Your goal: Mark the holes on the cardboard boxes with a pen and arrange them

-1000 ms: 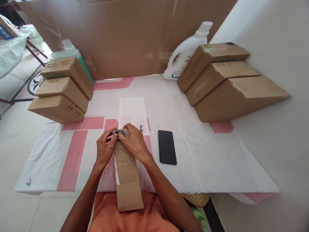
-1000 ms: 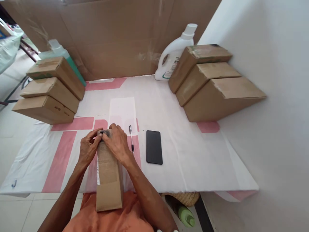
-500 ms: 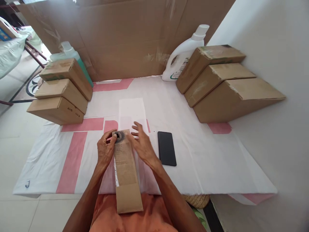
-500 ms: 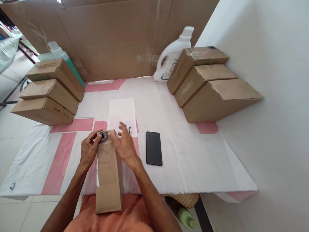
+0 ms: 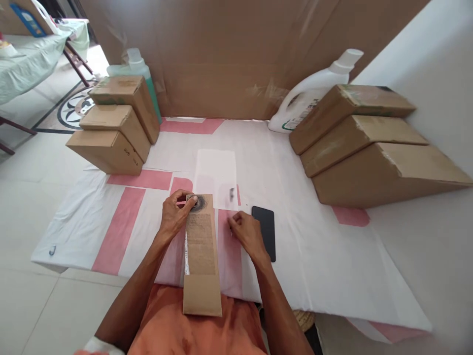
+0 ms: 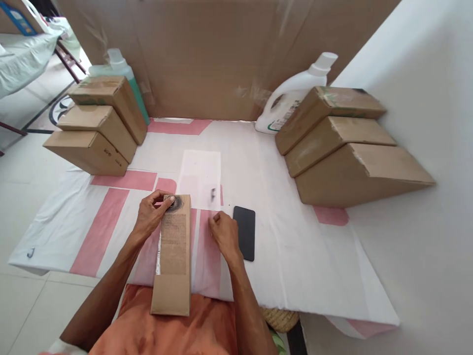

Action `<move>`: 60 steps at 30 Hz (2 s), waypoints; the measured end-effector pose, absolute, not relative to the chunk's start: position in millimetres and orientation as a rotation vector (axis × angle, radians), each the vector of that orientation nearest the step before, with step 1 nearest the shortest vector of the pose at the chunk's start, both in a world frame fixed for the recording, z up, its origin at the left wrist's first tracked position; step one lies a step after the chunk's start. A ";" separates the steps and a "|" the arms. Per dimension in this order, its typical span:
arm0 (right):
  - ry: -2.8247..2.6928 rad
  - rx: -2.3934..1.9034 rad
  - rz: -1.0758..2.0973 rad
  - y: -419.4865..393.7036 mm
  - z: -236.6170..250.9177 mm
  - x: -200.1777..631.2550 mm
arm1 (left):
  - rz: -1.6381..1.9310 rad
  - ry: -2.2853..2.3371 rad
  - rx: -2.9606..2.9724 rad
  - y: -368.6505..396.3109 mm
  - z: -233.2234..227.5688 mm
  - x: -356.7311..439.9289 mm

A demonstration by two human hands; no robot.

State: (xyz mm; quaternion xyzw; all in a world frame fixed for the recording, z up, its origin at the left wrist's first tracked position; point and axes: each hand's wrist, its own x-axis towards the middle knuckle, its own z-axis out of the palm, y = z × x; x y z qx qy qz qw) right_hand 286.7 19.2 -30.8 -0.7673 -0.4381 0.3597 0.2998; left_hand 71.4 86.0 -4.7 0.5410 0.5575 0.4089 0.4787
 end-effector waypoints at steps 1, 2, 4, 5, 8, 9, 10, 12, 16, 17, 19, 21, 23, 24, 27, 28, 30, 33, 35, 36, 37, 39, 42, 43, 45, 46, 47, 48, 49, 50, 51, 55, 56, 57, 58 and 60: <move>-1.124 -2.005 0.924 20.4 -23.6 288.6 | 1.009 1.360 1.309 84.8 -6.5 71.4; -1.072 -1.951 0.887 22.2 -14.6 289.6 | 1.015 1.350 1.298 83.0 -8.0 71.4; -0.949 -1.741 0.861 26.9 5.6 286.4 | 1.006 1.291 1.286 78.1 -10.1 70.9; -0.896 -1.596 0.888 29.4 15.1 281.9 | 0.990 1.242 1.287 75.1 -11.0 70.6; -0.831 -1.232 1.068 35.8 32.6 259.9 | 0.932 1.045 1.339 66.1 -15.0 69.4; -0.852 -1.195 1.113 37.0 33.8 251.9 | 0.919 0.987 1.362 63.9 -17.1 69.1; -0.880 -1.191 1.136 37.6 33.0 244.9 | 0.909 0.940 1.383 62.2 -19.4 68.9; -0.933 -1.234 1.128 37.5 27.7 235.3 | 0.895 0.894 1.409 60.3 -23.8 69.0; -0.998 -1.342 1.082 34.7 17.6 234.1 | 0.892 0.904 1.423 59.6 -27.2 71.5; -1.007 -1.357 1.083 34.2 16.7 235.5 | 0.894 0.910 1.427 59.5 -26.9 72.4; -1.025 -1.369 1.094 33.6 16.4 237.9 | 0.896 0.922 1.435 59.2 -26.1 73.9; -1.041 -1.371 1.107 33.2 17.2 239.5 | 0.898 0.931 1.442 58.8 -25.6 75.0; -1.062 -1.378 1.116 32.4 18.2 241.3 | 0.899 0.936 1.446 58.6 -25.7 75.4; -1.073 -1.388 1.113 31.6 18.6 242.8 | 0.899 0.939 1.447 58.5 -26.0 75.4; -1.085 -1.441 1.066 28.7 19.8 250.2 | 0.899 0.946 1.448 58.1 -26.5 75.5; -1.078 -1.460 1.045 28.0 20.3 253.1 | 0.899 0.946 1.446 57.9 -26.5 75.5; -1.046 -1.495 1.001 28.2 21.1 258.6 | 0.900 0.951 1.437 57.6 -26.0 75.8; -0.995 -1.512 0.905 36.1 21.2 264.9 | 0.899 0.963 1.434 57.8 -24.5 76.2; -0.970 -1.458 0.851 47.5 18.7 270.3 | 0.894 0.957 1.440 58.3 -23.7 75.7; -0.971 -1.447 0.827 54.3 16.1 274.5 | 0.891 0.952 1.443 58.6 -23.5 75.2; -0.987 -1.468 0.805 61.1 12.5 280.0 | 0.890 0.949 1.446 58.9 -23.5 74.5; -1.055 -1.598 0.760 71.8 2.5 294.0 | 0.887 0.948 1.447 59.6 -24.0 72.8; -1.224 -1.833 0.755 72.3 -16.0 312.6 | 0.884 0.949 1.451 61.0 -25.3 70.9; -1.274 -1.885 0.771 68.0 -22.0 315.2 | 0.882 0.948 1.456 61.5 -25.7 70.6; -1.368 -1.997 0.800 56.0 -32.3 313.0 | 0.880 0.952 1.467 62.2 -25.8 70.5; -1.401 -2.053 0.811 49.6 -36.4 309.0 | 0.879 0.957 1.471 62.5 -25.5 70.6; -1.423 -2.105 0.820 43.9 -39.6 303.9 | 0.876 0.965 1.473 62.8 -25.0 70.8; -1.439 -2.152 0.830 39.3 -41.8 298.5 | 0.871 0.973 1.472 62.9 -24.4 71.0; -1.449 -2.193 0.838 35.9 -43.1 293.6 | 0.868 0.978 1.471 63.1 -23.8 71.2; -1.454 -2.227 0.841 33.7 -43.5 289.7 | 0.864 0.980 1.468 63.2 -23.3 71.3; -1.456 -2.254 0.838 32.1 -43.2 287.2 | 0.860 0.980 1.466 63.3 -22.8 71.3; -1.419 -2.322 0.749 22.2 -36.6 293.9 | 0.862 0.989 1.458 62.9 -22.6 70.9; -1.384 -2.344 0.700 16.7 -34.5 299.3 | 0.860 0.990 1.452 62.6 -23.0 70.8; -1.338 -2.374 0.643 9.7 -32.6 305.5 | 0.859 0.990 1.445 62.3 -23.4 70.8; -1.284 -2.412 0.584 1.7 -31.1 312.2 | 0.858 0.990 1.440 62.1 -24.0 70.8; -1.168 -2.490 0.505 -14.8 -30.1 325.4 | 0.860 0.987 1.441 61.8 -25.3 71.0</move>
